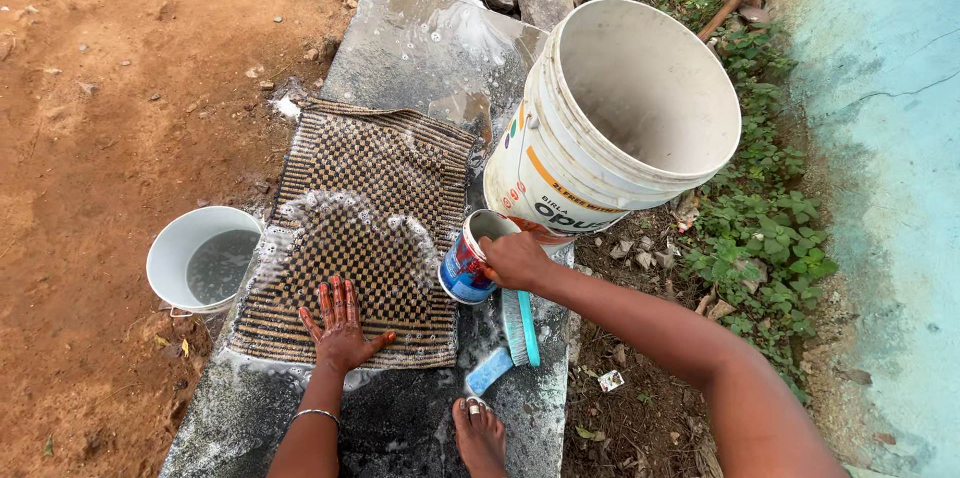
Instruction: The person applies soap to a mat on a stone slab, scrubs the mat by hand, rinses it with water from a bucket, and wrings it out.
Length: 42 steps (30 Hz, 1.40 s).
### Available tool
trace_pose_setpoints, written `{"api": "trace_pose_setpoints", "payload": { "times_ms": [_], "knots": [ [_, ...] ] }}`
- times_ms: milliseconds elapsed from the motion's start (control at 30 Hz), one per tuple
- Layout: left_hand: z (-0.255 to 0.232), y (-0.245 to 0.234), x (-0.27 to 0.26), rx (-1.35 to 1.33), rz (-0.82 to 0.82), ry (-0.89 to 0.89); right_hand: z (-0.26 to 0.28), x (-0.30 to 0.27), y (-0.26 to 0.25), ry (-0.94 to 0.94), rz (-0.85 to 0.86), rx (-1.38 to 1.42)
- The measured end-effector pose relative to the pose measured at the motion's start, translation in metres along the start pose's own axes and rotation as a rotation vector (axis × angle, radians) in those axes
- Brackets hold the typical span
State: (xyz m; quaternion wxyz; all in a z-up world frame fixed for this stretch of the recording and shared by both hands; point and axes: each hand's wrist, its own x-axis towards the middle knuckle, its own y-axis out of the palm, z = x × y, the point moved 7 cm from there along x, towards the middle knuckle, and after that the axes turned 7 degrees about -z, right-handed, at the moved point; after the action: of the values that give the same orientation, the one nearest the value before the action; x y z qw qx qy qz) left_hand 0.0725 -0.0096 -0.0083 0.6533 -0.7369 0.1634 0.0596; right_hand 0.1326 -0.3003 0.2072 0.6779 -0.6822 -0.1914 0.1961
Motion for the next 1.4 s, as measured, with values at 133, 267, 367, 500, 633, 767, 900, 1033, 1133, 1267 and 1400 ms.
{"api": "trace_pose_setpoints", "payload": {
  "times_ms": [133, 267, 367, 500, 633, 767, 900, 1033, 1133, 1267, 1400],
  "knots": [
    [-0.001, 0.002, 0.000, -0.024, -0.016, 0.006, -0.014, -0.014, 0.010, 0.028, 0.007, -0.003],
    [-0.003, -0.003, -0.001, -0.013, 0.035, -0.010, -0.029, -0.027, 0.029, 0.082, 0.149, -0.049],
    [-0.004, -0.007, -0.004, 0.028, 0.079, -0.003, -0.023, -0.035, 0.039, 0.082, 0.134, -0.071],
    [-0.006, -0.011, -0.005, 0.024, 0.098, -0.009, -0.022, -0.037, 0.050, 0.110, 0.137, -0.106],
    [-0.007, -0.014, -0.006, 0.040, 0.128, -0.006, -0.016, -0.033, 0.058, 0.088, 0.199, -0.045],
    [-0.004, -0.006, -0.005, 0.036, 0.132, -0.013, -0.018, -0.025, 0.060, 0.113, 0.324, -0.150],
    [-0.001, 0.002, 0.000, -0.128, -0.148, 0.027, -0.002, -0.004, 0.046, 0.172, 0.364, -0.216],
    [0.039, -0.012, -0.013, -0.093, -0.415, -0.233, 0.046, 0.033, 0.026, 0.027, 0.322, -0.020],
    [0.090, -0.006, -0.040, -0.399, -0.153, -0.716, 0.081, 0.068, 0.047, -0.076, 0.511, 0.054],
    [0.107, 0.011, -0.039, -0.322, 0.217, -0.637, 0.130, 0.110, 0.103, 0.041, 0.572, 0.257],
    [0.099, 0.052, -0.007, -0.341, 0.433, -0.255, 0.225, 0.117, 0.139, -0.113, 0.106, 0.553]
  ]
}}
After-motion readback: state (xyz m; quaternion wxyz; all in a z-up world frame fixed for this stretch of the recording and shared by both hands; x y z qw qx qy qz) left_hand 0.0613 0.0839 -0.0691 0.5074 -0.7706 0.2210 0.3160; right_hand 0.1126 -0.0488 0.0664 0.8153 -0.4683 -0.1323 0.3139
